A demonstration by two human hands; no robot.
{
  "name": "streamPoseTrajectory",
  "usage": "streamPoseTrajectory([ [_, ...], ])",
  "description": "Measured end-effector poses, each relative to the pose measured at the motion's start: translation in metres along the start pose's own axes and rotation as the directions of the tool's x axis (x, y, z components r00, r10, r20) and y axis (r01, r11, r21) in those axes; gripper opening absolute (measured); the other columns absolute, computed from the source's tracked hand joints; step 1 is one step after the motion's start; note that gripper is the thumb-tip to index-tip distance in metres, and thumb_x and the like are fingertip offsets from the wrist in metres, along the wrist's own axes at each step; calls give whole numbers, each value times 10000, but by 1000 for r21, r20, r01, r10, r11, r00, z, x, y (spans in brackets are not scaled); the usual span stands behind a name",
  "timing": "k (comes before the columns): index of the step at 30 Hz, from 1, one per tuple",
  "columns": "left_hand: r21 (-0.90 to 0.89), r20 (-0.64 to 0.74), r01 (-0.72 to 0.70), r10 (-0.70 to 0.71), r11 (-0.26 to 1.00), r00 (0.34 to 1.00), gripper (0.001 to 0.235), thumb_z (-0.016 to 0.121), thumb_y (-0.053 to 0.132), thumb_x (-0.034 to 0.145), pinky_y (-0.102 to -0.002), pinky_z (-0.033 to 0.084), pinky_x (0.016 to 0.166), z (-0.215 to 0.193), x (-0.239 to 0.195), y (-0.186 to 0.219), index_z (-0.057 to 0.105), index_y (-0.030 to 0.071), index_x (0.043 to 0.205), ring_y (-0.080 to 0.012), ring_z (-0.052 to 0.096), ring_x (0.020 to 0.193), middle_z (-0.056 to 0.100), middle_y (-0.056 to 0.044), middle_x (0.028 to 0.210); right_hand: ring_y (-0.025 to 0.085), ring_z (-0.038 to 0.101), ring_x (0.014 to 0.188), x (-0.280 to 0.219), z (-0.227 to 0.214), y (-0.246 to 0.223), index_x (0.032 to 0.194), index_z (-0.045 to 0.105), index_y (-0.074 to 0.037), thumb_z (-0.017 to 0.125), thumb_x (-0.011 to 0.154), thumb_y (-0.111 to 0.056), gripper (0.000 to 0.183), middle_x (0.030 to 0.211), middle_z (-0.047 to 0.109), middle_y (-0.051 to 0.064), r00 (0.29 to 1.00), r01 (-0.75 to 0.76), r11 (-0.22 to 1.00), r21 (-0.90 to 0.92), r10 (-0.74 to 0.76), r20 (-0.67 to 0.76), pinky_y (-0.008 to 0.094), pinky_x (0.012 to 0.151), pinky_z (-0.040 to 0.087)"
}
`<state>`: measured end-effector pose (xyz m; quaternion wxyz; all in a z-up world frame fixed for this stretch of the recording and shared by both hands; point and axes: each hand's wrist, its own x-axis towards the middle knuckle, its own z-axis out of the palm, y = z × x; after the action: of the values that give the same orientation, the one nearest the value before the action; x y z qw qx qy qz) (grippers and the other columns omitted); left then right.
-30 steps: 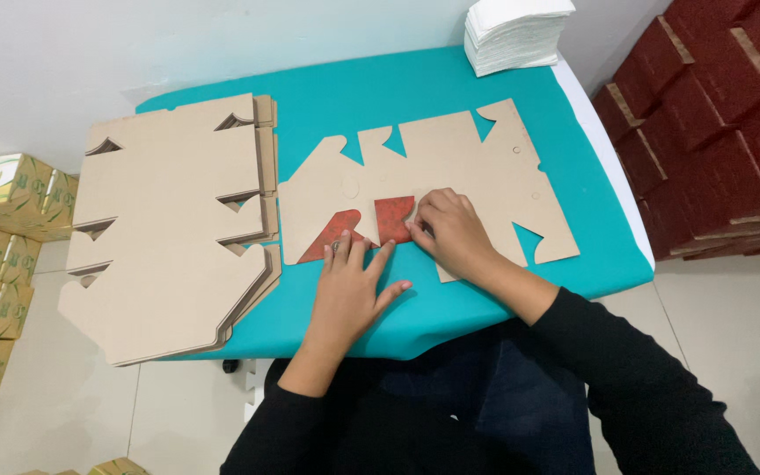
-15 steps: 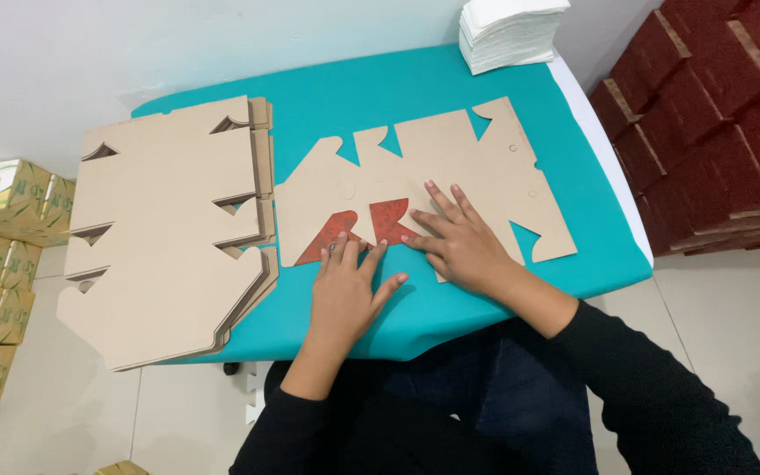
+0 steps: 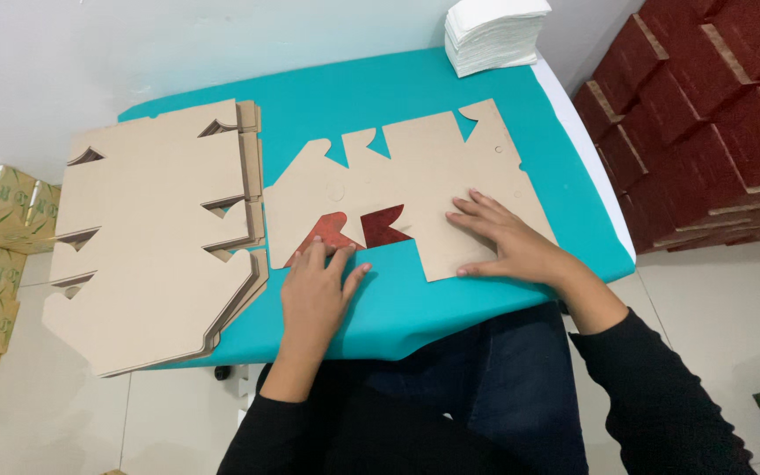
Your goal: The person folds a flat cardboard piece into a box shape on a teal table. They then place a white tissue inside the assembled box and close the lid.
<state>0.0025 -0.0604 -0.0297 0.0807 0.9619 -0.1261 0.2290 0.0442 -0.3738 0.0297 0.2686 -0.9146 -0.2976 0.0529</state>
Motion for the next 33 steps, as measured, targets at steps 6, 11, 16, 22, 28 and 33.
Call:
streamPoseTrajectory([
  [6, -7, -91, 12, -12, 1000, 996, 508, 555, 580, 868, -478, 424, 1006, -23, 6, 28, 578, 103, 1041, -328, 555, 1145, 545, -98, 1054, 354, 203, 1420, 0, 15, 5, 1387, 463, -235, 752, 605, -685, 947, 1520, 319, 105, 999, -1, 985, -172, 9, 48, 456, 1174, 119],
  [11, -213, -39, -195, 191, 957, 981, 388, 585, 368, 906, -470, 362, 1036, -24, 21, 58, 545, 57, 1135, -360, 479, 1189, 514, -155, 1125, 358, 202, 1420, 0, 18, 6, 1388, 453, -231, 720, 632, -709, 934, 1519, 314, 113, 999, 2, 972, -235, 10, 50, 459, 1172, 125],
  [16, -364, 291, -145, 260, 920, 921, 730, 555, 476, 892, -472, 258, 1134, -26, 39, 65, 398, -56, 1366, -394, 337, 1355, 405, -253, 1392, 347, 188, 1425, 1, 13, 4, 1405, 423, -236, 701, 643, -719, 944, 1527, 297, 101, 998, 7, 969, -248, 8, 60, 455, 1176, 119],
  [22, -202, 388, -205, 271, 958, 881, 904, 585, 647, 784, -509, 364, 1055, -15, 44, 76, 326, 97, 1453, -426, 404, 1300, 438, -216, 1347, 351, 232, 1411, 0, -1, 6, 1394, 439, -161, 776, 590, -663, 1006, 1506, 342, 121, 996, 31, 994, -108, -22, 85, 458, 1171, 136],
  [28, 16, -135, -376, 375, 926, 917, 237, 468, 413, 963, -531, 546, 803, 19, 36, 79, 560, 220, 1065, -415, 615, 1056, 530, -128, 1299, 390, 259, 1388, -2, -10, 14, 1402, 424, -94, 841, 595, -500, 994, 1471, 401, 133, 995, 89, 977, 196, -96, 24, 503, 1157, 163],
  [33, 44, -117, -188, 192, 981, 974, 193, 432, 392, 992, -337, 602, 647, 30, 42, 79, 513, 219, 961, -245, 713, 735, 614, -1, 1149, 376, 529, 1219, -1, -14, 13, 1012, 692, -13, 743, 792, -117, 249, 1140, 684, 157, 983, 130, 903, 410, -63, -175, 517, 1067, 353],
])
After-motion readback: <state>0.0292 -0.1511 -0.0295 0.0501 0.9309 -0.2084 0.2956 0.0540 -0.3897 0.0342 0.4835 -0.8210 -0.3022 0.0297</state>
